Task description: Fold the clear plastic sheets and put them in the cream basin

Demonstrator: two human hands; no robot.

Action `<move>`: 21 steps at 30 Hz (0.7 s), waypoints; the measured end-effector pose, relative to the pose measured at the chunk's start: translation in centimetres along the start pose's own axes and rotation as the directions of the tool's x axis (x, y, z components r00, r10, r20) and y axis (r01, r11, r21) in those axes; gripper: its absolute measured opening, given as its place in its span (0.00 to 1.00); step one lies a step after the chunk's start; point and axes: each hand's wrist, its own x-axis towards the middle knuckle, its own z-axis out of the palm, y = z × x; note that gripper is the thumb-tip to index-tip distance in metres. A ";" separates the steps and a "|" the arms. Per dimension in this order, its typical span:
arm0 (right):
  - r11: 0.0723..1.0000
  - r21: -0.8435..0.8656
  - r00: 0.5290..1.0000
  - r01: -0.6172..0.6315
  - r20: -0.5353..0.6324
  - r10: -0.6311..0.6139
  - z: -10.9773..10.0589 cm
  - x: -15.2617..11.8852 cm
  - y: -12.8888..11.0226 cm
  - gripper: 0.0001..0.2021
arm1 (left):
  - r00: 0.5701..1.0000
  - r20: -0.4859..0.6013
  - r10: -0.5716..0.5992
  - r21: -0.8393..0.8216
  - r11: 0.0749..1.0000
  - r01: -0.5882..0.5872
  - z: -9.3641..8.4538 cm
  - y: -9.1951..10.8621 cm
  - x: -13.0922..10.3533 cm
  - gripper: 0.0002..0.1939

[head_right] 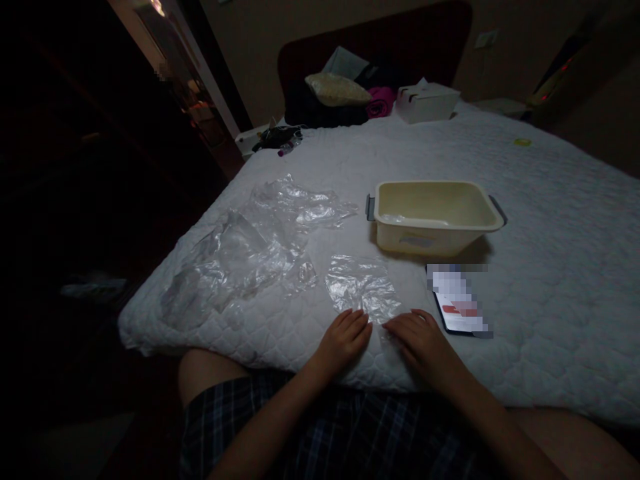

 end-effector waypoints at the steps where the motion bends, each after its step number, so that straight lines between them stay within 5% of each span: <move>1: 1.000 0.020 1.000 -0.019 0.014 0.018 -0.3 0.4 0.1 0.15 | 1.000 -0.007 0.000 -0.002 1.000 0.000 0.0 0.0 0.0 0.11; 6: 0.982 0.126 0.980 -0.142 0.156 0.122 -2.0 3.5 0.2 0.08 | 0.999 -0.036 0.006 -0.009 1.000 -0.006 0.1 0.0 -0.1 0.11; 11: 0.917 0.264 0.912 -0.298 0.363 0.192 -2.7 6.3 0.8 0.10 | 0.999 0.026 0.029 0.025 0.999 -0.029 0.1 0.0 -0.1 0.12; 21: 0.850 0.291 0.887 -0.439 0.293 0.357 -0.2 6.3 1.8 0.17 | 0.997 -0.070 0.036 0.049 0.998 -0.033 0.1 0.1 -0.1 0.11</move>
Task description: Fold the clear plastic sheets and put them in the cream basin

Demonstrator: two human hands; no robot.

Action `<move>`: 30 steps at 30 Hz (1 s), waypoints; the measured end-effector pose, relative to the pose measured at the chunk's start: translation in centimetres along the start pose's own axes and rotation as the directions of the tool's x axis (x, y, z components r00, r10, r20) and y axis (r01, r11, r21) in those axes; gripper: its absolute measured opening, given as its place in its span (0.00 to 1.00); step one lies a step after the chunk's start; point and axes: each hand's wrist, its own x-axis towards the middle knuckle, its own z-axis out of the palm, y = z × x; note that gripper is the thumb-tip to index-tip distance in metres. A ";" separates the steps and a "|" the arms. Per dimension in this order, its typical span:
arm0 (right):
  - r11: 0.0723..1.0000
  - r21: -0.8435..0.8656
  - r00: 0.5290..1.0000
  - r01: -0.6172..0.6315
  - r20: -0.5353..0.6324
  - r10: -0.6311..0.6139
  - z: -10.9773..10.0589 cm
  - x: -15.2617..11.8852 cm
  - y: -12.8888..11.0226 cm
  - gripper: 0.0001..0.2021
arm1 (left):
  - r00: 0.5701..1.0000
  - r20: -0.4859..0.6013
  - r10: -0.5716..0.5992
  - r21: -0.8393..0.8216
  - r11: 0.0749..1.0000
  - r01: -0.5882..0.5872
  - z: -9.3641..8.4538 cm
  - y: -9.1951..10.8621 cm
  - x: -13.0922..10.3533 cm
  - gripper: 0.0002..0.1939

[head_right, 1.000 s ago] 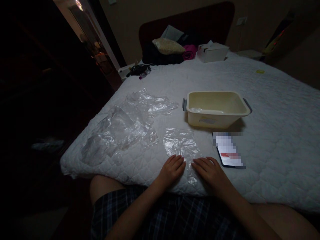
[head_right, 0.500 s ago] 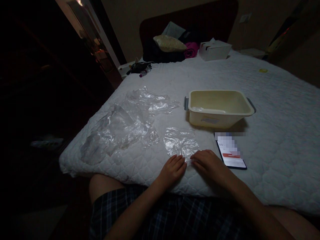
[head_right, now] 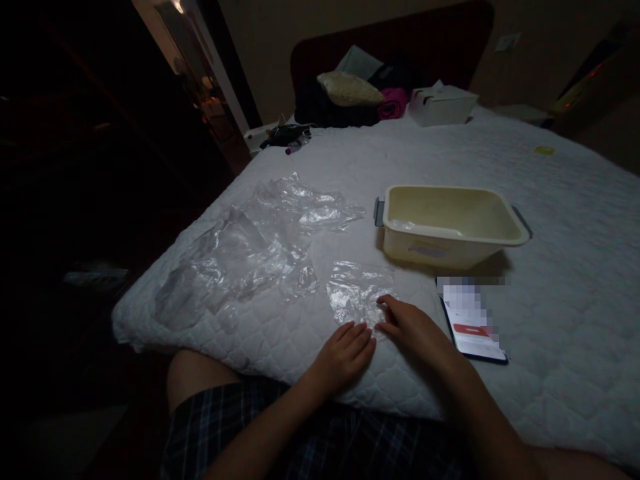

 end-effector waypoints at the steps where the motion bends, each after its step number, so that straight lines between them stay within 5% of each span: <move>1: 1.000 -0.003 1.000 -0.006 -0.013 0.006 0.1 0.0 -0.1 0.17 | 1.000 -0.019 -0.002 -0.001 1.000 0.002 0.0 0.0 0.0 0.11; 9: 0.991 -0.095 0.991 0.092 -0.087 -0.101 0.8 0.1 -0.1 0.06 | 1.000 0.016 0.007 0.012 1.000 -0.008 -0.1 0.1 0.1 0.11; 19: 0.980 0.074 0.970 0.187 -0.172 -0.172 -0.2 -0.3 -1.8 0.12 | 0.998 0.063 -0.008 0.002 1.000 0.008 -0.4 0.1 0.4 0.11; 30: 0.978 0.048 0.955 0.202 -0.231 -0.186 3.7 1.0 0.9 0.14 | 0.996 0.087 0.005 0.029 1.000 -0.007 0.1 0.1 0.1 0.12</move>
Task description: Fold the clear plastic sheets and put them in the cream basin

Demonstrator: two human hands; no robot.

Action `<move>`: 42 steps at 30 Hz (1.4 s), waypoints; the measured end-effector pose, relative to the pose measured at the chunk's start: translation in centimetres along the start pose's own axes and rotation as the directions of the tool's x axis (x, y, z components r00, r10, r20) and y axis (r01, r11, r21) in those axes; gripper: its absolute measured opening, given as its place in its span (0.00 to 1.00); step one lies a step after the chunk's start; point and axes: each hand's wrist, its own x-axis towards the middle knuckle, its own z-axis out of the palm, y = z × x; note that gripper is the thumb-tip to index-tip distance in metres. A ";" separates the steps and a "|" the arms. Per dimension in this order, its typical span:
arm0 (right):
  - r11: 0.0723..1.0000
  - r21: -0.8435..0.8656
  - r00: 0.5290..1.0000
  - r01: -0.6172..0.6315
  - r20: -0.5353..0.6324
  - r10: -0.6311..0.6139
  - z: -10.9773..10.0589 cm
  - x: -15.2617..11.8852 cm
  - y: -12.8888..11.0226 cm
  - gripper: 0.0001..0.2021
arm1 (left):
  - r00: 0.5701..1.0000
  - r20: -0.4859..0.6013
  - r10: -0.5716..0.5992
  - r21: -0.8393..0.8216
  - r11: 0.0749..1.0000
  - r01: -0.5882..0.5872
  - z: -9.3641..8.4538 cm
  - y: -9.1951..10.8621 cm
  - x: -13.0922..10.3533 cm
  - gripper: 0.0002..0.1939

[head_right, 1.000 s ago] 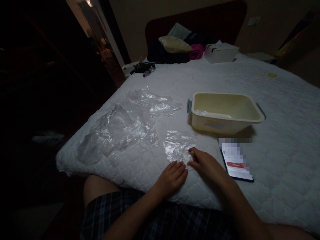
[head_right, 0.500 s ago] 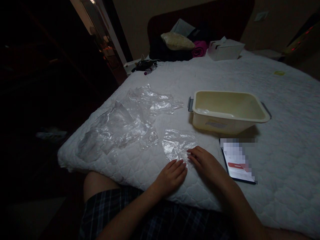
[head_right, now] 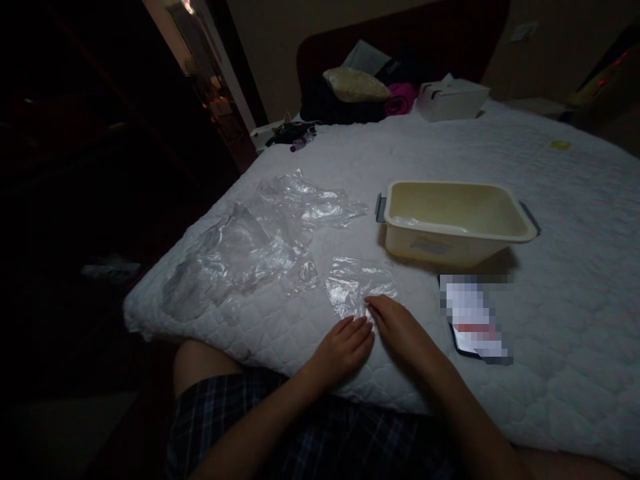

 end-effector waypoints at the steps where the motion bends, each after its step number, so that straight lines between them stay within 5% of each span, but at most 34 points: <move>1: 1.000 0.009 1.000 0.002 0.000 -0.002 0.0 0.0 -0.1 0.14 | 1.000 -0.013 -0.003 -0.001 1.000 0.003 0.0 0.0 0.0 0.11; 9: 0.996 0.072 0.998 -0.052 -0.014 0.054 -2.5 0.4 -2.5 0.14 | 0.998 -0.054 0.041 0.029 0.999 -0.040 0.1 -0.1 -0.2 0.12; 18: 0.987 -0.094 0.992 -0.127 0.012 0.129 -6.8 -1.1 -0.1 0.14 | 0.998 -0.055 0.031 0.028 0.999 -0.029 -0.4 -0.1 -0.1 0.14; 29: 0.939 -0.276 0.973 -0.204 0.050 0.226 -7.8 -2.4 1.0 0.07 | 0.998 -0.045 0.037 0.045 0.998 -0.035 -0.6 -0.1 0.2 0.13; 37: 0.961 -0.210 0.974 -0.177 0.102 0.202 -7.7 -2.3 1.8 0.05 | 0.999 -0.014 0.048 -0.004 0.999 -0.048 -0.3 0.5 1.7 0.13; 42: 0.982 -0.080 0.979 -0.168 0.099 0.176 -8.0 -1.9 1.5 0.14 | 0.999 0.003 0.035 -0.042 0.999 -0.034 0.3 0.4 1.8 0.12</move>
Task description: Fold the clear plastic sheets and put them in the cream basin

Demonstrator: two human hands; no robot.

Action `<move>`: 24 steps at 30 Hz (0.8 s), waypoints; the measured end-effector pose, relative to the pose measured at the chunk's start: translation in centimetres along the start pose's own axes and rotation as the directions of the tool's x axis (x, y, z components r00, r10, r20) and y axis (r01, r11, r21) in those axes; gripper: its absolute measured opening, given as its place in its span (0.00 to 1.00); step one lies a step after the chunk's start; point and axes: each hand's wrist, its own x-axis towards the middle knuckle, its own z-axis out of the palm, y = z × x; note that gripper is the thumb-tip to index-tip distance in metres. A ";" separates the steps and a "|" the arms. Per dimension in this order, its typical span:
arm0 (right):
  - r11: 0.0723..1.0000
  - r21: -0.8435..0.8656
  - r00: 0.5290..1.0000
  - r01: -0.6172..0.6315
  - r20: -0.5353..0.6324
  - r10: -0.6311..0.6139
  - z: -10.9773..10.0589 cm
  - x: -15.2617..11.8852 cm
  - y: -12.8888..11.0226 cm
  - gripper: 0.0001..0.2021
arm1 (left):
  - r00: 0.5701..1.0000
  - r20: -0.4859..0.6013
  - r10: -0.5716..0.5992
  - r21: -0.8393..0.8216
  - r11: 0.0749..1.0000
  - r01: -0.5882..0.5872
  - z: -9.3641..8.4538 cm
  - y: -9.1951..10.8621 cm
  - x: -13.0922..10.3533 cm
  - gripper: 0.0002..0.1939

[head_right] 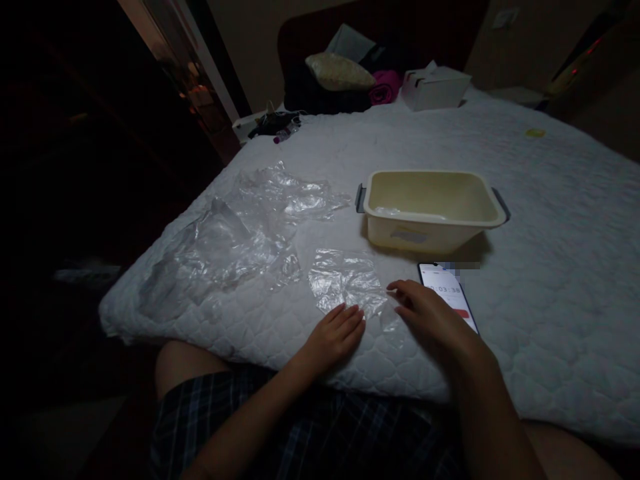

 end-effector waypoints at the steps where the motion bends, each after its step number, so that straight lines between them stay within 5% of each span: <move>1: 1.000 0.018 1.000 0.012 -0.004 -0.012 -0.1 0.1 -0.2 0.16 | 1.000 -0.008 -0.004 -0.007 1.000 0.004 0.0 0.0 0.0 0.12; 14: 0.993 0.101 0.996 0.063 0.053 -0.069 -0.3 1.2 -0.4 0.09 | 0.996 -0.030 -0.078 -0.098 0.992 0.075 -1.0 0.1 1.6 0.14; 24: 0.993 0.111 0.996 0.038 0.073 -0.046 -0.4 0.8 0.1 0.11 | 0.996 -0.015 -0.087 -0.080 0.993 0.086 0.3 0.6 1.6 0.15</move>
